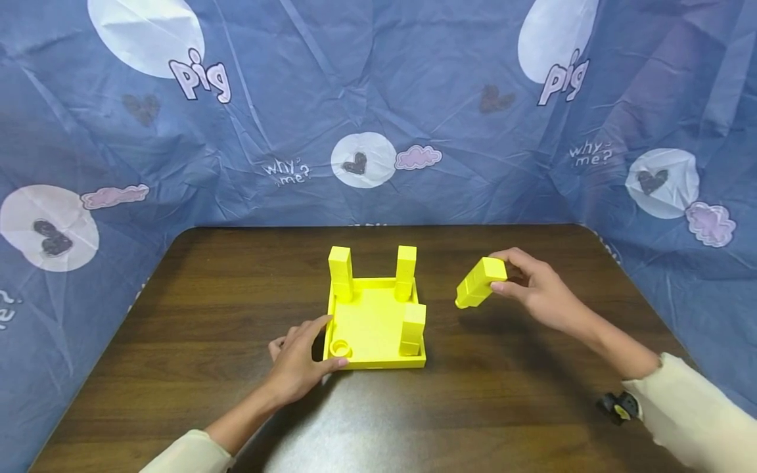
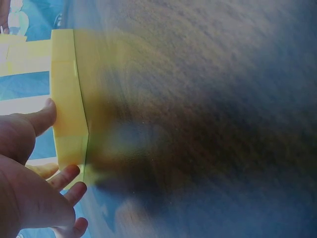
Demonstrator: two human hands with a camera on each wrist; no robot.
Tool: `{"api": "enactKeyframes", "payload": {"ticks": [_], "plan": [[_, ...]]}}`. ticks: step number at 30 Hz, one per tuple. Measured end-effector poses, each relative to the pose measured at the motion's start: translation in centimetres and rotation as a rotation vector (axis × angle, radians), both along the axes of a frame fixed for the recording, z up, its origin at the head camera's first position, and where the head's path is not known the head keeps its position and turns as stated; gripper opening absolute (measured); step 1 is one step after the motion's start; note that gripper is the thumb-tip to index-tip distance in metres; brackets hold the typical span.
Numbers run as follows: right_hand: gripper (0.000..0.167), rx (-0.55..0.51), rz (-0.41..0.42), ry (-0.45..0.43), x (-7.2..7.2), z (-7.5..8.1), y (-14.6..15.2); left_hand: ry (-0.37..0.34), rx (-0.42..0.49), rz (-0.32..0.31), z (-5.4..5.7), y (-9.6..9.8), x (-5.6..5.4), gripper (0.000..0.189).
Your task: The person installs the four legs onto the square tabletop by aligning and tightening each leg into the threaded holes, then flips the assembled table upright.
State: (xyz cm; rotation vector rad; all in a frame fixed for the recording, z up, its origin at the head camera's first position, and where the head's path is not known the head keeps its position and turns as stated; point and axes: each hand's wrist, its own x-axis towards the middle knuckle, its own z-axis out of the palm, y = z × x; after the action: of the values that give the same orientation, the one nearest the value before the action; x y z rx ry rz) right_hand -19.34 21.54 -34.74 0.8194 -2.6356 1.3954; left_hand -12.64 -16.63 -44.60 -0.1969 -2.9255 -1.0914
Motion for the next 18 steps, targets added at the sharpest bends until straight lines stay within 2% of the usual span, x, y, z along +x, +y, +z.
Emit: {"api": "enactKeyframes", "payload": {"ticks": [9,18], "plan": [[0.031,-0.057,0.039,-0.067,-0.2,0.7,-2.2,-0.009,-0.002,-0.001,0.0,0.0,0.0,0.079],[0.035,-0.093,0.077,-0.038,-0.5,2.1,-4.8,-0.010,-0.010,-0.002,0.0,0.0,0.0,0.079]]}}
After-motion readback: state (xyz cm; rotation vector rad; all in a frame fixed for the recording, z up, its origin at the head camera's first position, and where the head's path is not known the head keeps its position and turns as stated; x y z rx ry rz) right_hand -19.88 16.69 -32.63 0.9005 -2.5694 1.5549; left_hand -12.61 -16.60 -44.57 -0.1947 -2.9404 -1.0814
